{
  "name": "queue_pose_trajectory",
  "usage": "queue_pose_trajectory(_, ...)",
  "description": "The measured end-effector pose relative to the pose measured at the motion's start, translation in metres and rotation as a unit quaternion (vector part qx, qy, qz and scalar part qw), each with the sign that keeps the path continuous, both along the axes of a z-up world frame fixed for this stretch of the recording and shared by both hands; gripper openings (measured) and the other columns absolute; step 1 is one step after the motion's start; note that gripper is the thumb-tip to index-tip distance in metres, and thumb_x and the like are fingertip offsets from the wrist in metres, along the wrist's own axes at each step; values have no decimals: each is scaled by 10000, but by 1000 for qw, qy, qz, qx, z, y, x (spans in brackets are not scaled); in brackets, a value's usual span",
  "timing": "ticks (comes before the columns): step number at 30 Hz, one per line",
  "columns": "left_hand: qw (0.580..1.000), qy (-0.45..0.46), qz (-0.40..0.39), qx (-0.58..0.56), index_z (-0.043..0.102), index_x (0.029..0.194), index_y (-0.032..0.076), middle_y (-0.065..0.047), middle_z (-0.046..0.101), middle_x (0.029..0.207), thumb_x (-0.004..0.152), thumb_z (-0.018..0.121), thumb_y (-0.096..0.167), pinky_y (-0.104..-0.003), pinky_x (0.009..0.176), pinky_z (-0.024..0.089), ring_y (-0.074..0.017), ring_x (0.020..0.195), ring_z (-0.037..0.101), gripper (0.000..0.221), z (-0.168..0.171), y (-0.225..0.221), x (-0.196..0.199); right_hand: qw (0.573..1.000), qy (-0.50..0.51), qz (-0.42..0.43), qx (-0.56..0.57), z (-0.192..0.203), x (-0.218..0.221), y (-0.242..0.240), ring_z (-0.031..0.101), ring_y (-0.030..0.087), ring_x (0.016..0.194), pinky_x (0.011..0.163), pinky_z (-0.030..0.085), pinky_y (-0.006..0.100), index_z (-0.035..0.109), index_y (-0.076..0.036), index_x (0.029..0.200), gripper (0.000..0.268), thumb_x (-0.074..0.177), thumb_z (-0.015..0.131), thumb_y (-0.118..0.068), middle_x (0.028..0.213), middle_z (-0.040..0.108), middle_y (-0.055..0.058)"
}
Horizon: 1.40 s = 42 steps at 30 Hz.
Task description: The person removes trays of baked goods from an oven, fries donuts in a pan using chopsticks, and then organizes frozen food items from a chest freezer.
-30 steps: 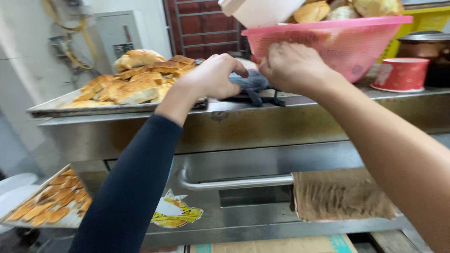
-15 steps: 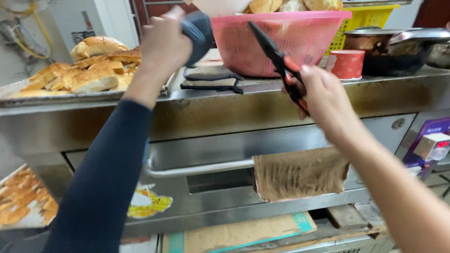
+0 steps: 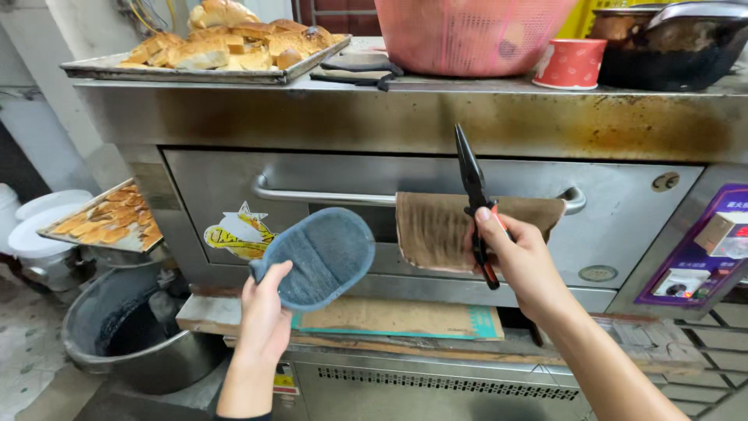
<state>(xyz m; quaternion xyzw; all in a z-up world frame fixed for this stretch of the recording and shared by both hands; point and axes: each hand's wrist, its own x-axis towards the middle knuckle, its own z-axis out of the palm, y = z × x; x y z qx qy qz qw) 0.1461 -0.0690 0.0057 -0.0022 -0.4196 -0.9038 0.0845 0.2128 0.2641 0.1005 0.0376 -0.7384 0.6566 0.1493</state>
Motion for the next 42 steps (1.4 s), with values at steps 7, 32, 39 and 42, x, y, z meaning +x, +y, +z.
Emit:
queue_pose_trajectory(7, 966, 37, -85, 242, 602, 1253, 36, -132, 660, 1294, 900, 510, 75, -492, 1117, 465, -293, 1252, 608, 367, -28, 44, -10, 999, -32, -1, -10, -20, 28, 37, 596, 147, 643, 567, 480, 312, 625, -61, 845, 453, 1014, 535, -471, 721, 617, 43)
queue_pose_trajectory(32, 923, 69, -161, 342, 629, 1089, 54, -139, 668, 1158, 744, 548, 169, -567, 1103, 467, -323, 1142, 631, 373, -2, 83, -100, 992, -125, -32, 10, -6, 116, -22, 639, 129, 587, 533, 500, 274, 621, -43, 878, 506, 993, 482, -516, 672, 663, 66)
queue_pose_trajectory(39, 919, 48, -181, 348, 623, 1102, 53, -121, 664, 1154, 811, 530, 139, -517, 1120, 441, -309, 1149, 617, 317, -75, 63, -26, 987, -152, 44, 34, 15, 126, -69, 613, 122, 622, 524, 492, 283, 693, -26, 955, 536, 998, 480, -515, 718, 632, 47)
queue_pose_trajectory(42, 927, 6, -173, 333, 632, 1101, 28, -137, 670, 1148, 819, 523, 153, -507, 1105, 451, -310, 1142, 619, 327, -104, 57, -6, 983, -171, 52, 38, 18, 120, -80, 594, 108, 649, 517, 446, 282, 677, -27, 982, 489, 1001, 509, -486, 786, 616, 7)
